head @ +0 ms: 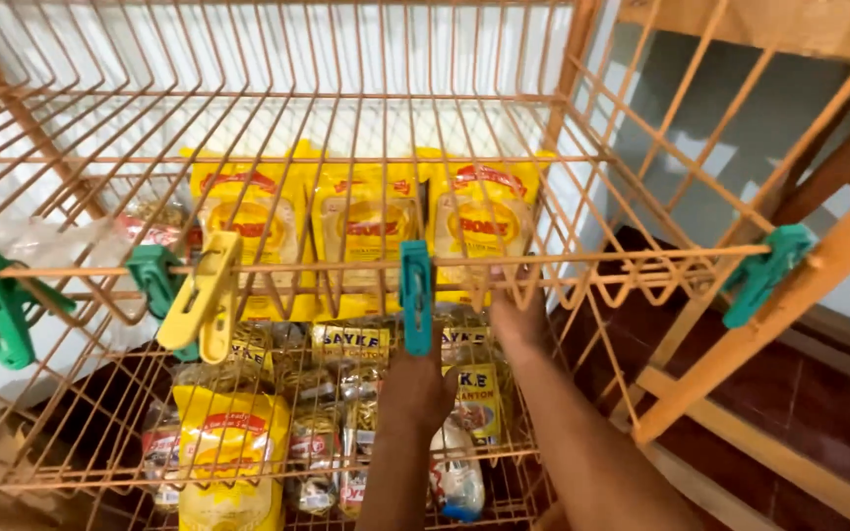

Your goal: The recorder takes packaged food products from cardboard boxes and organizes them onto a metal wire shelf, using clothespins to hang some of them.

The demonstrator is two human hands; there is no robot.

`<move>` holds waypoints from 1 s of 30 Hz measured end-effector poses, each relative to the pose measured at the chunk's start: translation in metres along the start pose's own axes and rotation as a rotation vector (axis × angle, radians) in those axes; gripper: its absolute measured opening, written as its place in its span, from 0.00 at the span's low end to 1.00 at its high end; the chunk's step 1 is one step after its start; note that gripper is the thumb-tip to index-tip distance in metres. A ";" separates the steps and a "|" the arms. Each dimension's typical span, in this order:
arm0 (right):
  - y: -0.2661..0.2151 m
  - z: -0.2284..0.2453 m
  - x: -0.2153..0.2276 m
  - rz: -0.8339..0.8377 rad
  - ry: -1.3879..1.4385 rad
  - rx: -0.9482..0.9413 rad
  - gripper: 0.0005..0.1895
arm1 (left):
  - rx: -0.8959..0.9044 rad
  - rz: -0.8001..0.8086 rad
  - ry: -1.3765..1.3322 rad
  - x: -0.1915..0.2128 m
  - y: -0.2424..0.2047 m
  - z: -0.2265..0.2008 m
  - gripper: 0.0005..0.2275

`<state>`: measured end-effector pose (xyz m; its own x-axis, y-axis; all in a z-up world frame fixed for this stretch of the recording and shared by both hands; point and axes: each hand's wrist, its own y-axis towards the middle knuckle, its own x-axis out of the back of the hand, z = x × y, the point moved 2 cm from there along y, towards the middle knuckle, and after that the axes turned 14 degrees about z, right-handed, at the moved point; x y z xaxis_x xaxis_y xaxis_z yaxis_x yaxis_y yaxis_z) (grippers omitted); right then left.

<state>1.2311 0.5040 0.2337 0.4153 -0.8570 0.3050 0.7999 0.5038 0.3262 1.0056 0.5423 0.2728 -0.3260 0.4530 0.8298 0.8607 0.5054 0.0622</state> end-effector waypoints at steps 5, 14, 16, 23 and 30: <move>-0.005 0.033 0.010 0.008 0.004 0.031 0.28 | -0.085 -0.031 -0.006 0.018 0.002 -0.011 0.35; 0.004 0.015 -0.003 0.061 0.215 -0.080 0.28 | -0.152 -0.165 -0.013 0.012 0.005 0.002 0.33; -0.021 0.078 0.015 0.096 -0.102 -0.212 0.27 | -0.081 -0.088 0.028 0.012 0.007 0.001 0.28; -0.006 0.022 0.016 -0.103 -0.231 -0.036 0.25 | -0.090 -0.297 -0.010 0.032 -0.001 -0.012 0.23; -0.036 0.083 0.025 -0.144 -0.237 -0.122 0.16 | -0.096 -0.366 -0.027 0.032 0.004 -0.007 0.26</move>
<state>1.1772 0.4734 0.3038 0.1928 -0.8619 0.4690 0.8954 0.3501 0.2752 1.0010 0.5535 0.3031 -0.6278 0.2749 0.7282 0.7176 0.5669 0.4046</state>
